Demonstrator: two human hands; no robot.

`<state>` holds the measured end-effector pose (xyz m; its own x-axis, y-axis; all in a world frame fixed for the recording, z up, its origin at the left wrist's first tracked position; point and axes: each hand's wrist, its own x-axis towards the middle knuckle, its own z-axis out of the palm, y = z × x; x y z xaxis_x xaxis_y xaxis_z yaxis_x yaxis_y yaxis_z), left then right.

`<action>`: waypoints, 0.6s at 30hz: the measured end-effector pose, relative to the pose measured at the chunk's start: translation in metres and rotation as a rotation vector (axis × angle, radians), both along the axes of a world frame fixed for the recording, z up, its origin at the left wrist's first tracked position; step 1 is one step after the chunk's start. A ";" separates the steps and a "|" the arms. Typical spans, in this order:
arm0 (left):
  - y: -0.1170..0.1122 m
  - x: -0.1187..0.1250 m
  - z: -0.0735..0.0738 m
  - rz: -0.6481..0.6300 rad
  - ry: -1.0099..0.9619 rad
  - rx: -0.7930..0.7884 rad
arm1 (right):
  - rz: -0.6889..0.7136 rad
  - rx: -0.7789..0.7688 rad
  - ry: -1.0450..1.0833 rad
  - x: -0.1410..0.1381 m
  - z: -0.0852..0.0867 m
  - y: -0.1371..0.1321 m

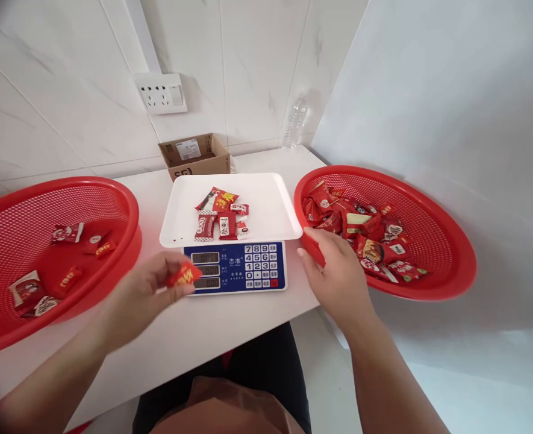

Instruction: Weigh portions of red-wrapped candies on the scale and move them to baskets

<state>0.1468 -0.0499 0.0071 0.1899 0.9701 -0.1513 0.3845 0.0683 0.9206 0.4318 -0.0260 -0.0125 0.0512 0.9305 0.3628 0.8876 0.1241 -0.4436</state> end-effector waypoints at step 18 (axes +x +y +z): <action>-0.057 0.020 -0.050 -0.080 -0.018 -0.285 | 0.409 -0.821 0.747 -0.094 -0.032 -0.061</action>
<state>0.1671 -0.1073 -0.0424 0.2686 0.8710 -0.4113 0.3832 0.2952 0.8752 0.3379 -0.0865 -0.0446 -0.3583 0.8676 -0.3449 0.3351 -0.2253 -0.9148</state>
